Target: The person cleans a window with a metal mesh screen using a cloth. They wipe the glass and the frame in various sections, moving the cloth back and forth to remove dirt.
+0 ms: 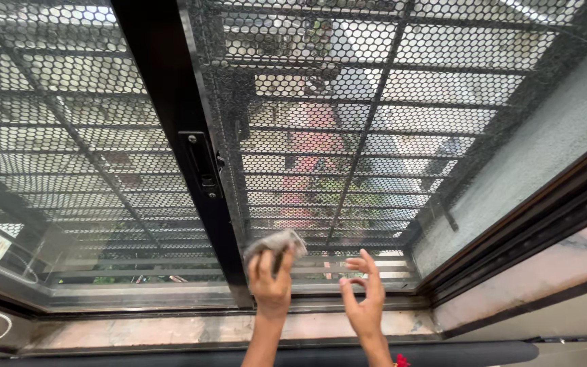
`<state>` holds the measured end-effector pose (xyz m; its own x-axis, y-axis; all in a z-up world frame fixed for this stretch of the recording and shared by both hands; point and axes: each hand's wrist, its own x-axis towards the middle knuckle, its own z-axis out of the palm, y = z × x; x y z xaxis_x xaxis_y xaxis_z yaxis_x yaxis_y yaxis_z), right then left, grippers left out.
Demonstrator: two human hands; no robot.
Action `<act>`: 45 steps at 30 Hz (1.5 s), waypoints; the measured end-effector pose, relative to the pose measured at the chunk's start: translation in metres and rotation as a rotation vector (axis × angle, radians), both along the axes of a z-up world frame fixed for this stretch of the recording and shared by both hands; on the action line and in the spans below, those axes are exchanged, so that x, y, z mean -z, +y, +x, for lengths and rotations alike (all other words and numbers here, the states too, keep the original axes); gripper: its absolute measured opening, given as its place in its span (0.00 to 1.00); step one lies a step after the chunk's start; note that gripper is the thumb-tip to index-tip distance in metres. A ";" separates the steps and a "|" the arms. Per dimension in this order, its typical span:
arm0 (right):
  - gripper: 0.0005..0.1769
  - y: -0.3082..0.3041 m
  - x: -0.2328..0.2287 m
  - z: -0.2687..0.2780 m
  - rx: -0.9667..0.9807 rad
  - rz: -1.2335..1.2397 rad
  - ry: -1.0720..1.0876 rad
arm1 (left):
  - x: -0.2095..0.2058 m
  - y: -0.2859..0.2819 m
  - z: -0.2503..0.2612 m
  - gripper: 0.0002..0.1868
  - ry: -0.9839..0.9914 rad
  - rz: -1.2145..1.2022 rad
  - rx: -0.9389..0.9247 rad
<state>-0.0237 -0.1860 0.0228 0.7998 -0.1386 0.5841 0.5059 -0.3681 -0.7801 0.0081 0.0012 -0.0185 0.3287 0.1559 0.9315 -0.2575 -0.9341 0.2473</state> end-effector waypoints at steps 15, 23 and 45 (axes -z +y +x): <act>0.14 -0.020 -0.001 0.029 0.021 -0.107 0.176 | 0.003 0.000 -0.004 0.29 0.083 0.023 0.088; 0.16 -0.018 -0.011 0.024 -0.014 -0.150 0.175 | -0.016 0.020 0.007 0.23 -0.055 0.078 0.078; 0.16 -0.025 -0.013 0.020 -0.037 -0.148 0.160 | 0.033 0.001 -0.006 0.28 0.144 0.020 0.159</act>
